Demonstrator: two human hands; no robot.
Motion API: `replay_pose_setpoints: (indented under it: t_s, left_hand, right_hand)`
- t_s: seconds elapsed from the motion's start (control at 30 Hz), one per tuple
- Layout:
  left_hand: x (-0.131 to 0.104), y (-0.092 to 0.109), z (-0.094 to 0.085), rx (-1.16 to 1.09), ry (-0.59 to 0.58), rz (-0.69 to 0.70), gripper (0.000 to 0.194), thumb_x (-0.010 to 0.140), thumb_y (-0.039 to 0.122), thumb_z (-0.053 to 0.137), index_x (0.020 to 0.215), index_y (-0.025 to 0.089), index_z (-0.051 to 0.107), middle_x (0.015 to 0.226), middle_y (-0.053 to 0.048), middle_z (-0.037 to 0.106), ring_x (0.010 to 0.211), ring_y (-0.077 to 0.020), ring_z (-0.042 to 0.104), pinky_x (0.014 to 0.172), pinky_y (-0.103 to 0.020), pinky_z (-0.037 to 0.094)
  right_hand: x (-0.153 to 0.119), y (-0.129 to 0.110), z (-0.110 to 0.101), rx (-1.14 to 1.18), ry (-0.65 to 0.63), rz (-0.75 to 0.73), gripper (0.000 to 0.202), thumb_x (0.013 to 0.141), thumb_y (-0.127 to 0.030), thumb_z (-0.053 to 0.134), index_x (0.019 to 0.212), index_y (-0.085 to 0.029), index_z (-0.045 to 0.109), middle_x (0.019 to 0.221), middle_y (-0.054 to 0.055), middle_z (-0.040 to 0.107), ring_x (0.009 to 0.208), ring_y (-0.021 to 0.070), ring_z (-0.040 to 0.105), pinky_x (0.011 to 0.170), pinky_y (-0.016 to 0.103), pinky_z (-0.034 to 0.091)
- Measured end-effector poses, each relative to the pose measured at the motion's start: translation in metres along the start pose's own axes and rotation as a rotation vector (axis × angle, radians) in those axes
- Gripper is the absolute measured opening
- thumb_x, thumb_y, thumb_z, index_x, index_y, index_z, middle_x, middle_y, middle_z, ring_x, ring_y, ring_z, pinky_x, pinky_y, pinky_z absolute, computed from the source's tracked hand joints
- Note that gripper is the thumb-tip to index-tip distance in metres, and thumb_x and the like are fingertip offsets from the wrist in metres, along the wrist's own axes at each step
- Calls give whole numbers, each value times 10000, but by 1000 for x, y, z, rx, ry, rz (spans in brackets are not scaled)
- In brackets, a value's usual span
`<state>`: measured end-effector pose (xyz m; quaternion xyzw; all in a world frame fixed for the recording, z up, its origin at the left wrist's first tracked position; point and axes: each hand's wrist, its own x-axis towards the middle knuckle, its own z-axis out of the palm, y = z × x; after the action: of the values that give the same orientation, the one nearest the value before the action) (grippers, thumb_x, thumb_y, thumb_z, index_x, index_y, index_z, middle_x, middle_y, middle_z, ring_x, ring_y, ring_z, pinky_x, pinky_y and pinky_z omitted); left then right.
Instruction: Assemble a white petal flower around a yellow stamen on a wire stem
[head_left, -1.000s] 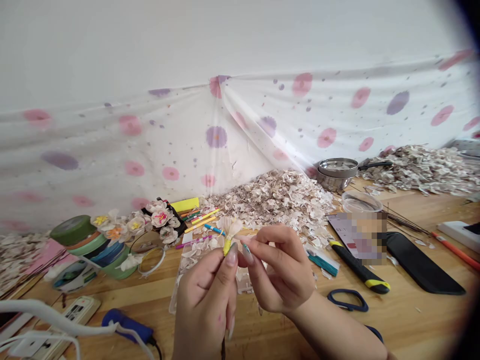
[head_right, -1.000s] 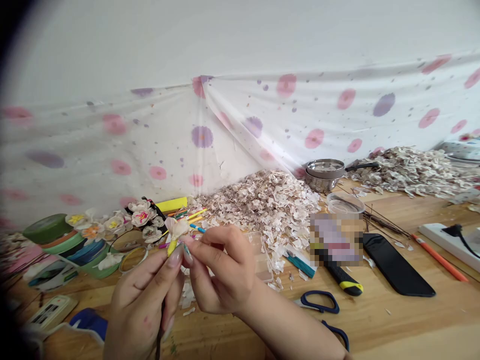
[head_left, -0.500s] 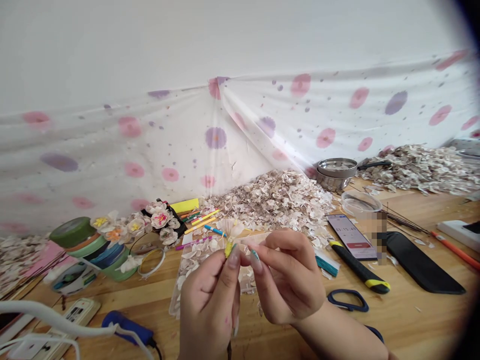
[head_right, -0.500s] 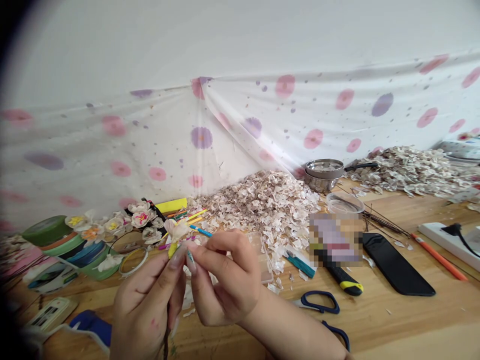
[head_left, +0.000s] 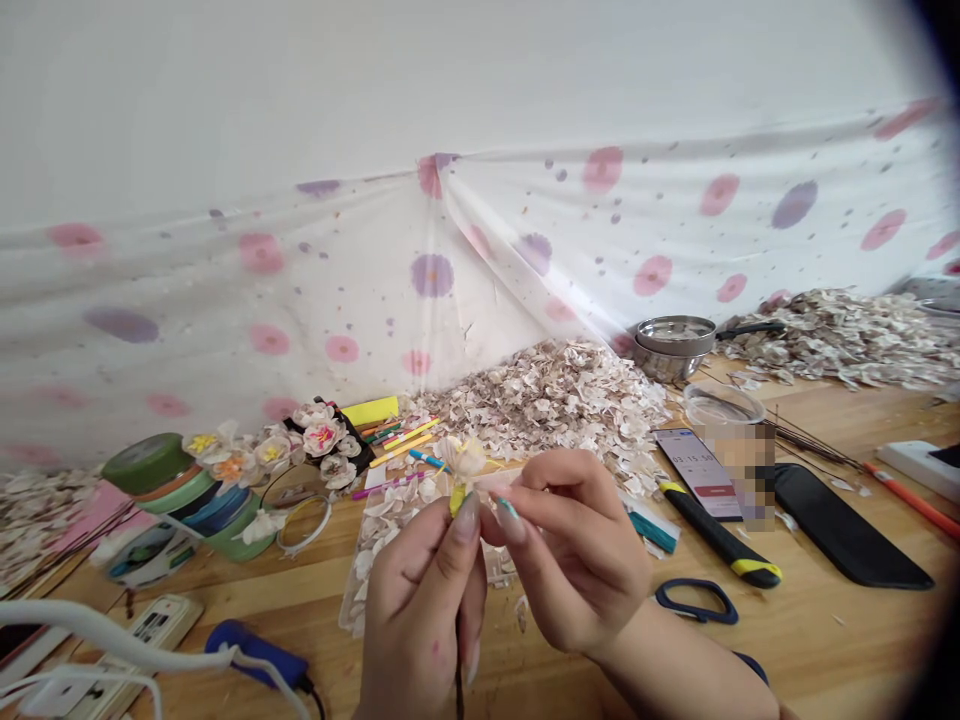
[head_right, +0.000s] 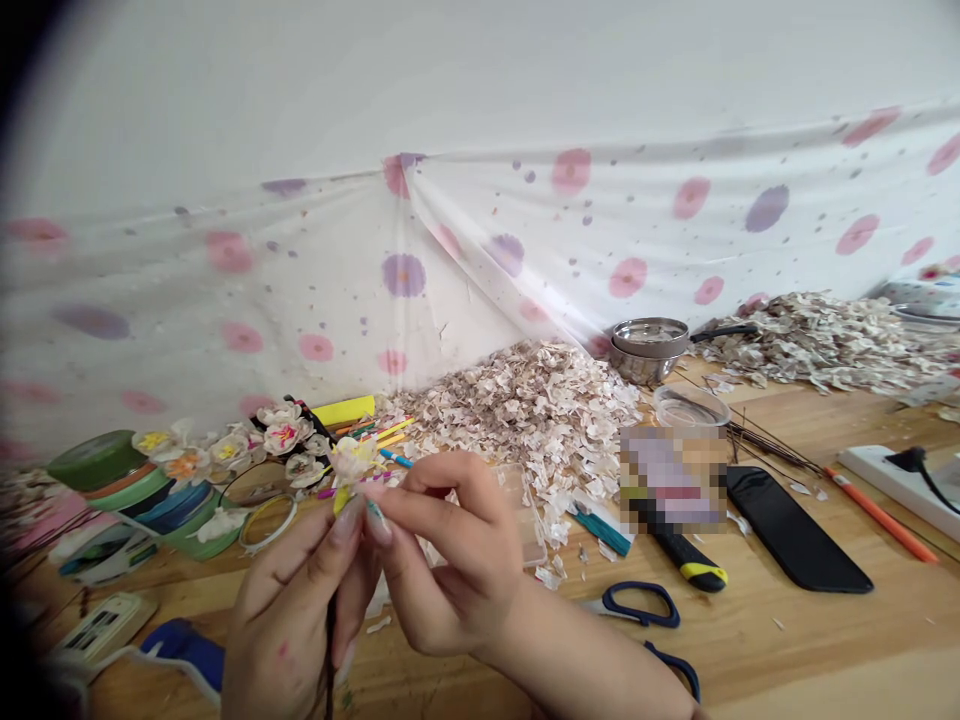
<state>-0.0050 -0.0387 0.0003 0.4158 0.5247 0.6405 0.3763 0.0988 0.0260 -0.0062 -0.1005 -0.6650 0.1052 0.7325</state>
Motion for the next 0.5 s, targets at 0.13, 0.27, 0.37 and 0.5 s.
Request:
replay_pose_setpoints:
  t_s: [0.13, 0.27, 0.37, 0.5]
  left_hand:
    - [4, 1, -3, -116, -62, -81, 447, 849, 583, 649, 651, 188, 585, 311, 71, 399, 287, -50, 263, 345, -212, 180]
    - [3, 4, -2, -197, -66, -125, 442, 830, 570, 678, 634, 188, 571, 299, 76, 377, 300, -43, 224, 358, -216, 137]
    - [2, 3, -2, -213, -57, -138, 482, 793, 569, 724, 587, 189, 512, 297, 76, 403, 286, -31, 229, 354, -215, 130]
    - [3, 0, -2, -140, -62, -92, 540, 777, 608, 719, 555, 197, 446, 289, 67, 424, 257, -28, 261, 326, -212, 145]
  right_hand:
    - [1, -5, -5, -63, 89, -14, 332, 813, 7, 536, 1052, -146, 710, 832, 29, 560, 722, 131, 569, 569, 275, 504]
    - [3, -6, -5, -92, 32, -31, 341, 809, 4, 545, 1076, -149, 692, 853, 44, 568, 695, 136, 574, 523, 272, 507]
    - [4, -6, -4, -83, -20, -42, 341, 810, -1, 544, 1092, -146, 669, 879, 53, 574, 720, 138, 589, 541, 265, 535]
    - [3, -4, -3, -93, -65, -47, 343, 823, -13, 543, 1121, -141, 653, 915, 62, 580, 751, 135, 588, 563, 257, 547]
